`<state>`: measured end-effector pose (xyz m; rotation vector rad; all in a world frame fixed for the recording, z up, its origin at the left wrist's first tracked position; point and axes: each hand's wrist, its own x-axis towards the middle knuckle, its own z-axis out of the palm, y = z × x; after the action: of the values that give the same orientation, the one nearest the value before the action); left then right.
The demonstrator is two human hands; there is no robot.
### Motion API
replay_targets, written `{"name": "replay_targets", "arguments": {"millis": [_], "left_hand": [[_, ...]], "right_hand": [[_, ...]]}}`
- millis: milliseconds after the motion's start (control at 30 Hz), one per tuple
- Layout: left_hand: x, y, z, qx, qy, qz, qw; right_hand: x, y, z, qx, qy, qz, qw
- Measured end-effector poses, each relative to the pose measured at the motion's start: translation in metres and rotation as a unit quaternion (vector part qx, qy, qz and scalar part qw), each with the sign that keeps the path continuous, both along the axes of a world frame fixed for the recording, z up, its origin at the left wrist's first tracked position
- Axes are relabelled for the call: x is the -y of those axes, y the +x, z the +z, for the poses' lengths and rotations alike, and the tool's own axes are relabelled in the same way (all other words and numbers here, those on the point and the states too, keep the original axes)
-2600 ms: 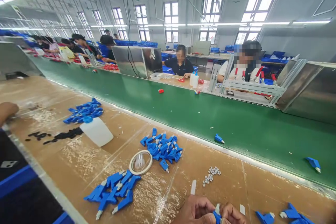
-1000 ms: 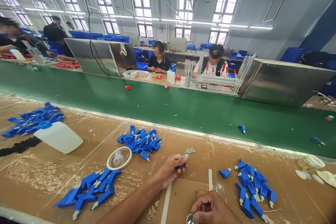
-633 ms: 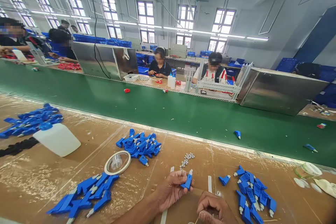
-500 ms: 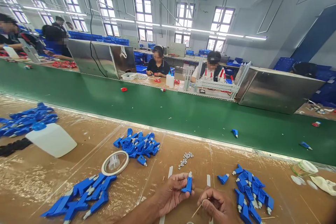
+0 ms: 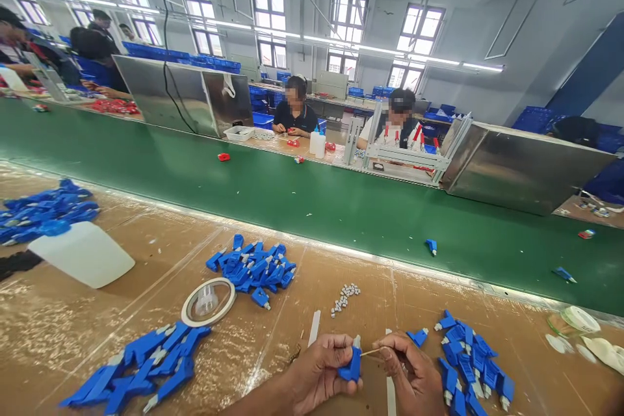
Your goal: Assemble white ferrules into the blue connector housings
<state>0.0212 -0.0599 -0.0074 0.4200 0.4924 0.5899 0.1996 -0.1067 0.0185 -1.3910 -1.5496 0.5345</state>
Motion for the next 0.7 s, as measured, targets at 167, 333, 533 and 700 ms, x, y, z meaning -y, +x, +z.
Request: {"name": "replay_targets", "arguments": {"millis": [167,333,533,700], "left_hand": [[0.001,-0.001,0.0,-0.007,0.002,-0.005,1.0],[0.002,-0.002,-0.001,-0.009,0.015,-0.011,1.0],[0.003,-0.002,0.0,0.0,0.026,-0.018,1.0],[0.004,-0.004,0.0,0.008,0.025,-0.017,1.0]], "right_hand": [[0.001,-0.007,0.004,-0.01,0.013,-0.019,1.0],[0.0,-0.003,0.01,0.06,0.031,0.034,0.997],[0.001,-0.002,0.009,0.077,0.05,0.055,0.994],[0.002,-0.001,0.004,0.019,-0.003,0.042,0.999]]}}
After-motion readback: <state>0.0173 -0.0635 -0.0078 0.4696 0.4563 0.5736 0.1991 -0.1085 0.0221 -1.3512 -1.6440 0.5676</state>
